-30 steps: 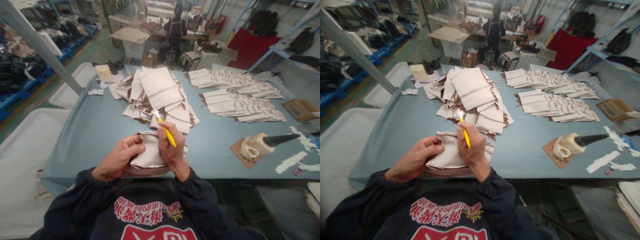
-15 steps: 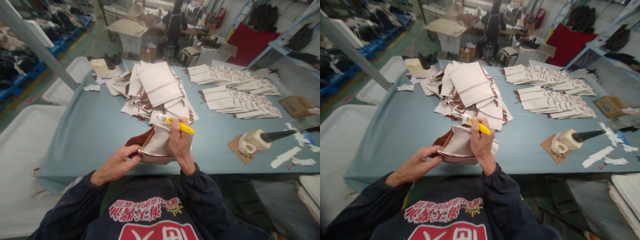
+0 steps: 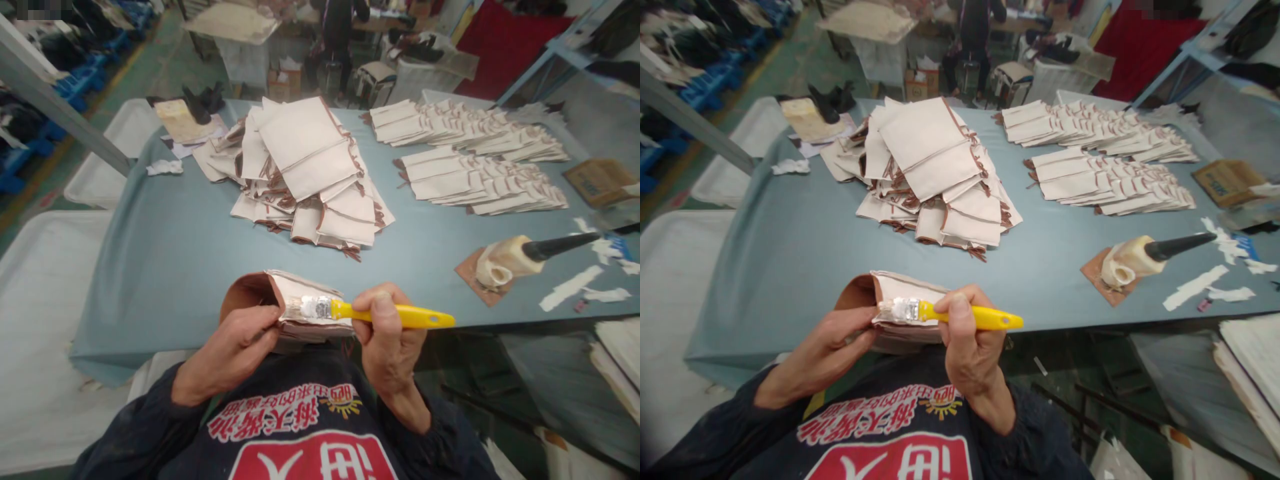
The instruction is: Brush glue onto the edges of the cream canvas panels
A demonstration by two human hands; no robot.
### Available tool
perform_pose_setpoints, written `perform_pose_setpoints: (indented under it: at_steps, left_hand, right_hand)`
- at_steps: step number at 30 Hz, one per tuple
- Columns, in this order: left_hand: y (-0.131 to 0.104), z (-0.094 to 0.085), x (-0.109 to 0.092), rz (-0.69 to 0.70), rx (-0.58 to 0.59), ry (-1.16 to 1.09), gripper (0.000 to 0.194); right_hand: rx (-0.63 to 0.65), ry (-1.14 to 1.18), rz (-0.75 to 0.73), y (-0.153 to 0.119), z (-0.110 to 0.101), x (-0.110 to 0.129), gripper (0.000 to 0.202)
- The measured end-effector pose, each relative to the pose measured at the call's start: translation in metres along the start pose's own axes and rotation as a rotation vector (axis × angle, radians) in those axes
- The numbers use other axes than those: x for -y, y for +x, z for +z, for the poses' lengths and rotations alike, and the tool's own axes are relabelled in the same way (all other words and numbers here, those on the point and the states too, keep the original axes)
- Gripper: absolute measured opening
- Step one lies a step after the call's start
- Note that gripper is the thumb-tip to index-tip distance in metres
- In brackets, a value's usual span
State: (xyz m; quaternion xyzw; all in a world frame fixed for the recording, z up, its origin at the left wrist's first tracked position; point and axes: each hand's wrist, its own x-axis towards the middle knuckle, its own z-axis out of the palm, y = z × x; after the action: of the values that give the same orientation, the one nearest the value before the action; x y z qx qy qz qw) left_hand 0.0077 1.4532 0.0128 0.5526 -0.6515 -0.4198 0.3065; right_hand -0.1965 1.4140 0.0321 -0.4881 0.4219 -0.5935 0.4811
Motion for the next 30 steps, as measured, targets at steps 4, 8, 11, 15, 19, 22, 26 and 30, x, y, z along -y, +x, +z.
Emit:
perform_pose_setpoints:
  at_steps: [4, 8, 11, 15, 19, 22, 26, 30]
  left_hand:
    - [-0.002, 0.004, 0.002, 0.089, 0.013, 0.126, 0.024]
    - [-0.003, 0.005, 0.001, 0.134, -0.035, 0.192, 0.024]
    - [-0.003, 0.006, 0.001, 0.139, -0.042, 0.174, 0.023]
    - [-0.003, 0.007, 0.005, 0.154, -0.074, 0.154, 0.025]
    - [0.0, 0.009, 0.007, 0.193, -0.079, 0.117, 0.026]
    - [0.003, 0.01, 0.005, 0.201, -0.067, 0.066, 0.026]
    - [0.009, 0.008, 0.0, 0.144, -0.058, -0.002, 0.026]
    - [0.022, 0.004, -0.006, 0.024, -0.069, -0.125, 0.019]
  right_hand:
    - [0.05, 0.05, 0.112, -0.003, 0.003, -0.003, 0.037]
    - [-0.069, 0.01, 0.127, 0.003, 0.0, -0.005, 0.037]
    - [-0.037, -0.032, 0.167, 0.002, 0.001, -0.005, 0.038]
    - [-0.064, 0.015, 0.194, -0.002, 0.002, -0.005, 0.038]
    - [-0.039, 0.003, 0.219, -0.003, 0.002, -0.006, 0.039]
    - [-0.002, -0.013, 0.226, -0.003, 0.005, -0.005, 0.039]
    - [-0.04, 0.026, 0.2, 0.004, 0.009, -0.005, 0.038]
    - [0.013, 0.1, 0.234, 0.022, 0.004, -0.009, 0.039]
